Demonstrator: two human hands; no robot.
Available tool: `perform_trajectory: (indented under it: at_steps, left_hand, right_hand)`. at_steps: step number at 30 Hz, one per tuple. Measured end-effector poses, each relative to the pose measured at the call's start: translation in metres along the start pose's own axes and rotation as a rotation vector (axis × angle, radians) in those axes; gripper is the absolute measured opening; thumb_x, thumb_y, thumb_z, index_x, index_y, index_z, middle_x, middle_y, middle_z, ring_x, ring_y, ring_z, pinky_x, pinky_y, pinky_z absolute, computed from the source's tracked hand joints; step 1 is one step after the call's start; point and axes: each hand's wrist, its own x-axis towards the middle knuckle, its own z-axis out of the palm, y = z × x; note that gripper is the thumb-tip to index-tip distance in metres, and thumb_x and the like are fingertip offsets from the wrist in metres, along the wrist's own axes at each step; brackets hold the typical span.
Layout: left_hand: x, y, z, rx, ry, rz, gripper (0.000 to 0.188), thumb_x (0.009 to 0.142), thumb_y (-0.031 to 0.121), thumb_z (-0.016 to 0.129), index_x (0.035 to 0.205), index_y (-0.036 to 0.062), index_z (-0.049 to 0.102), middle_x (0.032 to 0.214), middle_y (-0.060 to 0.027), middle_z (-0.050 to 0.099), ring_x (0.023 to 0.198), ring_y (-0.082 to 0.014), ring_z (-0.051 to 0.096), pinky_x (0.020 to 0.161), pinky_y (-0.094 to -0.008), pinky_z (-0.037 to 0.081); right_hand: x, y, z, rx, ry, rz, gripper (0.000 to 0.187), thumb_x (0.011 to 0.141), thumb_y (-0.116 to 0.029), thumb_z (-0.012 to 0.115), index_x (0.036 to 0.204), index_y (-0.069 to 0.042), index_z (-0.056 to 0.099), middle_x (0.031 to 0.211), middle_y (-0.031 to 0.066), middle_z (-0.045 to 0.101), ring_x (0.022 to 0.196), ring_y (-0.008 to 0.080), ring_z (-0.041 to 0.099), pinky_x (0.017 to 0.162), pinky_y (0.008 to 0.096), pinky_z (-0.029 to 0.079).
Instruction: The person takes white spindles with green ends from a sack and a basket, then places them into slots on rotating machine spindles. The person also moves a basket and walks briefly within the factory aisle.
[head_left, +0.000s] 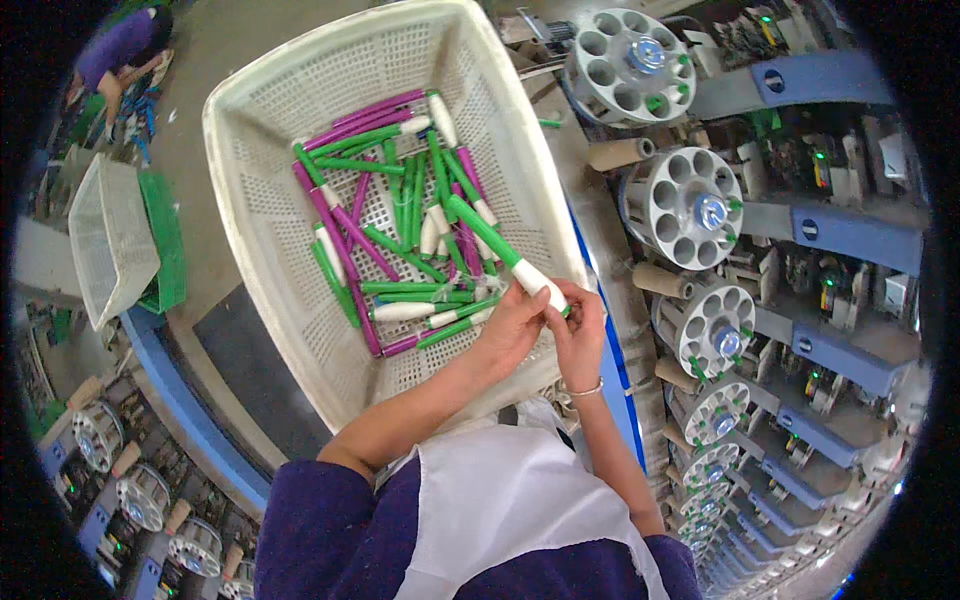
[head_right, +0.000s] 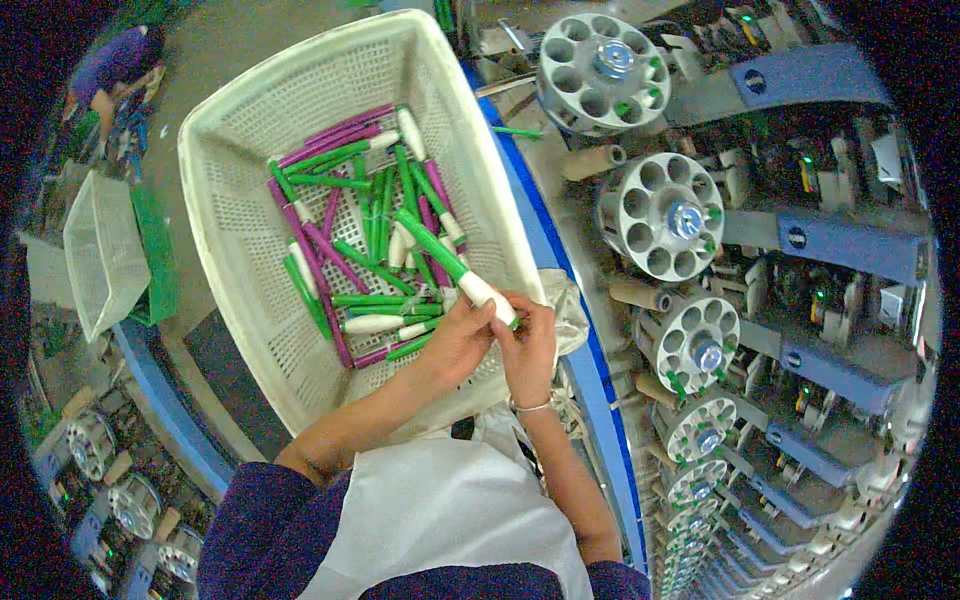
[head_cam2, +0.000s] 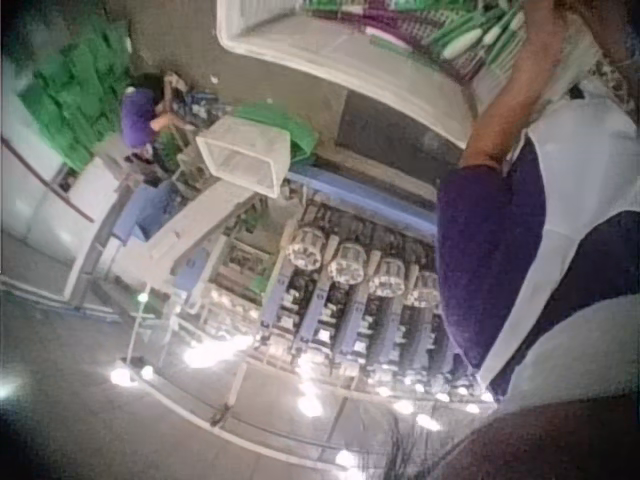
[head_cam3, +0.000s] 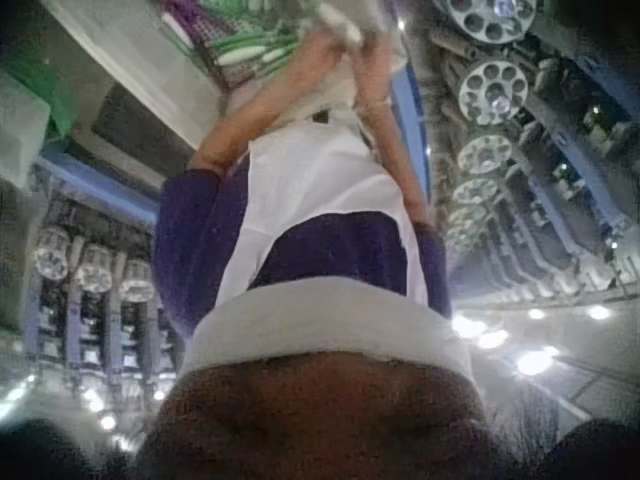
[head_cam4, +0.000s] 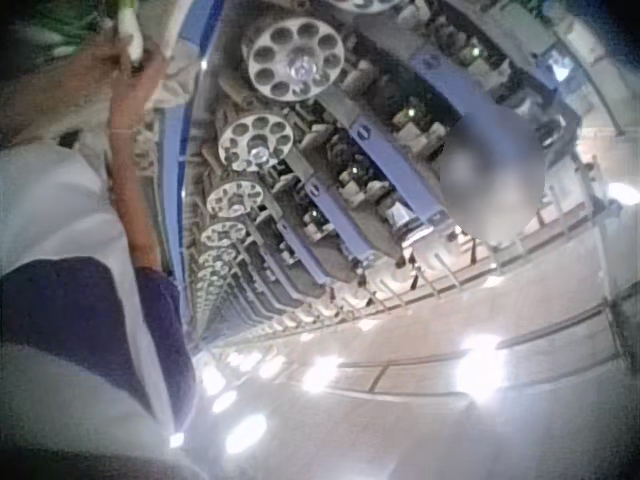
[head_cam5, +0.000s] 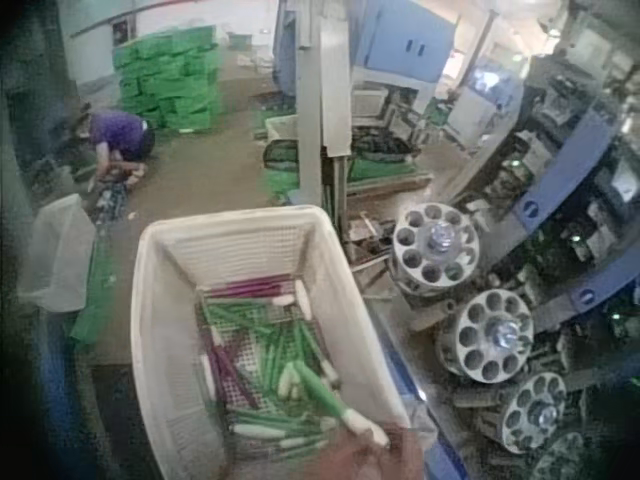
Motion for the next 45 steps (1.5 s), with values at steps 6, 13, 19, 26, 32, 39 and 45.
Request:
perform_trajectory:
  at_steps: [6, 13, 19, 26, 32, 39, 45]
  left_hand:
    - [0.058, 0.086, 0.018, -0.24, -0.163, 0.23, 0.021, 0.092, 0.022, 0.054, 0.105, 0.0053, 0.056, 0.098, -0.0114, 0.063, 0.094, -0.0227, 0.06, 0.09, -0.0392, 0.045]
    - [0.04, 0.174, -0.007, 0.406, 0.037, 0.263, 0.019, 0.095, 0.016, 0.049, 0.106, 0.0035, 0.058, 0.058, 0.0059, 0.03, 0.051, -0.006, 0.029, 0.056, -0.0233, 0.034]
    - [0.007, 0.177, -0.047, 1.516, 0.162, 0.308, 0.02, 0.093, 0.014, 0.047, 0.1, 0.003, 0.063, 0.058, 0.0011, 0.044, 0.051, -0.009, 0.038, 0.05, -0.0263, 0.036]
    - [0.002, 0.181, -0.046, 2.451, 0.395, 0.546, 0.018, 0.089, 0.013, 0.051, 0.1, 0.0017, 0.06, 0.089, -0.0118, 0.064, 0.079, -0.0326, 0.057, 0.073, -0.0434, 0.043]
    - [0.073, 0.064, 0.066, 1.999, 0.039, 0.749, 0.066, 0.074, 0.023, 0.066, 0.132, 0.0031, 0.043, 0.133, -0.018, 0.044, 0.127, -0.0335, 0.037, 0.109, -0.0453, 0.019]
    - [0.133, -0.086, 0.121, 1.684, -0.827, -0.145, 0.027, 0.089, 0.034, 0.057, 0.095, 0.0073, 0.06, 0.07, -0.0117, 0.062, 0.068, -0.0254, 0.062, 0.074, -0.0393, 0.045]
    - [0.111, -0.057, 0.11, 1.332, -0.492, -0.104, 0.029, 0.093, 0.026, 0.051, 0.078, 0.0031, 0.056, 0.071, -0.008, 0.06, 0.067, -0.0196, 0.058, 0.065, -0.0321, 0.045]
  right_hand:
    - [0.017, -0.013, -0.071, 0.291, 0.077, 0.1, 0.028, 0.083, -0.006, 0.067, 0.107, 0.0, 0.056, 0.089, 0.0041, 0.061, 0.076, 0.0097, 0.055, 0.071, 0.0246, 0.047]
    - [0.027, -0.013, -0.151, 0.621, 0.192, 0.087, 0.03, 0.086, -0.015, 0.065, 0.112, -0.002, 0.057, 0.092, 0.0023, 0.06, 0.077, 0.0111, 0.055, 0.073, 0.0234, 0.047]
    - [0.039, 0.029, -0.183, 0.896, 0.363, 0.048, 0.041, 0.093, -0.041, 0.05, 0.114, -0.006, 0.052, 0.105, 0.0051, 0.059, 0.099, 0.0221, 0.057, 0.089, 0.0371, 0.045]
    - [0.093, 0.085, -0.212, 1.602, 0.397, 0.27, 0.055, 0.091, -0.056, 0.037, 0.091, -0.002, 0.046, 0.079, 0.0058, 0.049, 0.07, 0.0186, 0.051, 0.069, 0.0325, 0.051]
    - [0.149, 0.107, -0.224, 1.792, 0.014, 0.398, 0.043, 0.087, -0.038, 0.061, 0.106, -0.001, 0.05, 0.091, 0.0087, 0.053, 0.08, 0.0197, 0.057, 0.064, 0.0275, 0.052]
    - [0.16, 0.145, -0.25, 2.1, 0.17, 0.56, 0.05, 0.093, -0.028, 0.051, 0.125, 0.008, 0.04, 0.114, 0.0176, 0.049, 0.097, 0.0253, 0.053, 0.079, 0.0346, 0.053]
    - [0.132, 0.167, -0.294, 1.947, 0.278, 0.388, 0.051, 0.084, 0.009, 0.046, 0.133, 0.006, 0.035, 0.132, 0.0219, 0.045, 0.107, 0.0242, 0.056, 0.084, 0.0321, 0.05]
